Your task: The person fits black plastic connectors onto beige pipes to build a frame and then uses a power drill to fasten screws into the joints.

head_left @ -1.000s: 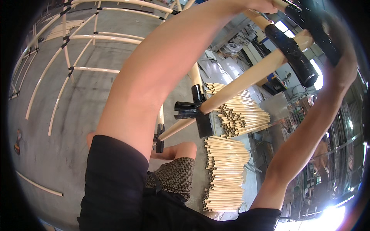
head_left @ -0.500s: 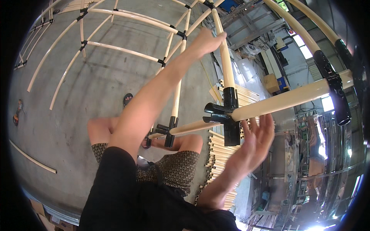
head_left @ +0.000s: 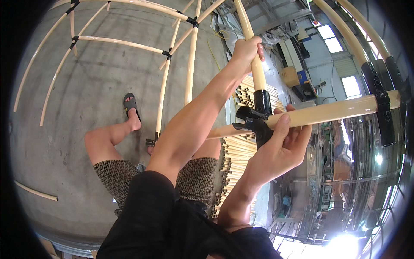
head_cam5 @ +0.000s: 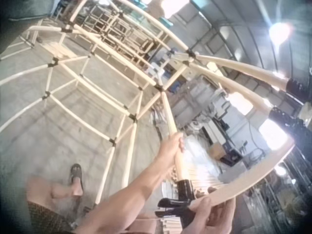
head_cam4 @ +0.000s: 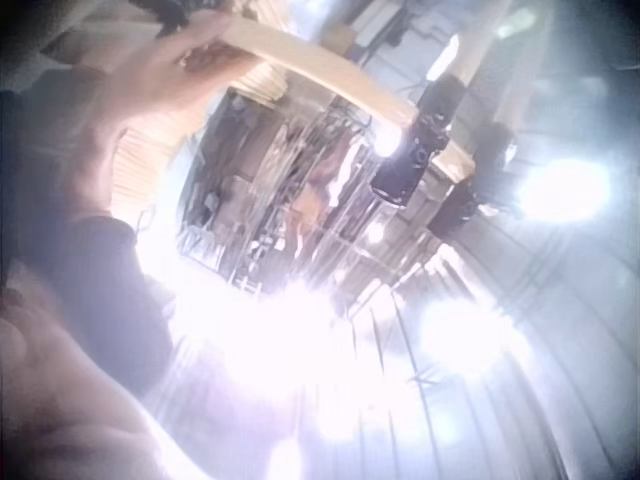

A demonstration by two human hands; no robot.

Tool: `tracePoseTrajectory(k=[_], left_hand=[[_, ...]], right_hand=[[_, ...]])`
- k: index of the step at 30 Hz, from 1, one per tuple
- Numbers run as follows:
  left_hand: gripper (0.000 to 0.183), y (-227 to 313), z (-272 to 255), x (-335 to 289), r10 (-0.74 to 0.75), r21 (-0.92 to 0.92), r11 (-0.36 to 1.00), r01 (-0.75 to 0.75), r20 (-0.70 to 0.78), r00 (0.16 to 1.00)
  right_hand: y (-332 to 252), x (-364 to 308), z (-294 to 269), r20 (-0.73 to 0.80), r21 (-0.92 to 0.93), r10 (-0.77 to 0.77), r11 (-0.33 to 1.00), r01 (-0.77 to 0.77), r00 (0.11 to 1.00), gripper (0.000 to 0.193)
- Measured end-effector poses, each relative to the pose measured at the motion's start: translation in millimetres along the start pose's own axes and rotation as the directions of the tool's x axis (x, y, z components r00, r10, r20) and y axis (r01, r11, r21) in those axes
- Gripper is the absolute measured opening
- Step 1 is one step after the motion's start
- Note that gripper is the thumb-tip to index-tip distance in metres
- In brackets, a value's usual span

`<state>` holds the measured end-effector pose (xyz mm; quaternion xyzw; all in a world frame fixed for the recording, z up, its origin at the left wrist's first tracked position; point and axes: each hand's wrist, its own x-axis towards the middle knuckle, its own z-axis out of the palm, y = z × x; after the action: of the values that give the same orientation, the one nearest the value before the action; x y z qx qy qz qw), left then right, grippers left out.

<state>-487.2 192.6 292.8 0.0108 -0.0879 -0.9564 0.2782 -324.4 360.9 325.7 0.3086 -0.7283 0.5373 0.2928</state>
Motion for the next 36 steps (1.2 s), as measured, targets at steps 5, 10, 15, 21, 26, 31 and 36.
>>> tracePoseTrajectory(k=[5,10,15,21,26,31,36], left_hand=[[0.013,5,-5,4,0.026,0.092,0.995,-0.029,0.033,0.999],[0.038,24,-22,-25,-0.039,0.570,0.818,-0.082,0.198,0.979],[0.049,63,-137,-40,0.130,0.963,0.230,-0.138,0.110,0.985],[0.052,-22,-298,-57,0.481,0.967,-0.212,0.141,-0.022,0.876],[0.050,-31,-254,-94,-0.068,0.889,0.354,0.290,-0.285,0.956],[0.056,-39,-288,-89,-0.023,0.959,0.207,0.195,-0.194,0.981],[0.016,-50,-326,-55,-0.156,0.817,-0.531,-0.223,0.165,0.974]], right_hand=[[5,4,-1,0.006,0.088,0.009,0.996,-0.009,1.000,0.043],[5,1,-6,0.033,0.242,0.090,0.966,-0.096,0.995,0.042],[41,-30,-45,-0.115,0.442,0.136,0.894,-0.072,0.984,0.053],[173,-174,-30,0.395,0.043,0.303,0.937,-0.347,0.867,0.066],[180,-216,47,0.407,0.263,0.432,0.788,-0.556,0.805,0.060],[184,-223,59,0.313,0.190,0.519,0.786,-0.588,0.795,0.041],[185,-219,57,0.422,-0.006,0.275,0.954,-0.300,0.864,0.034]])
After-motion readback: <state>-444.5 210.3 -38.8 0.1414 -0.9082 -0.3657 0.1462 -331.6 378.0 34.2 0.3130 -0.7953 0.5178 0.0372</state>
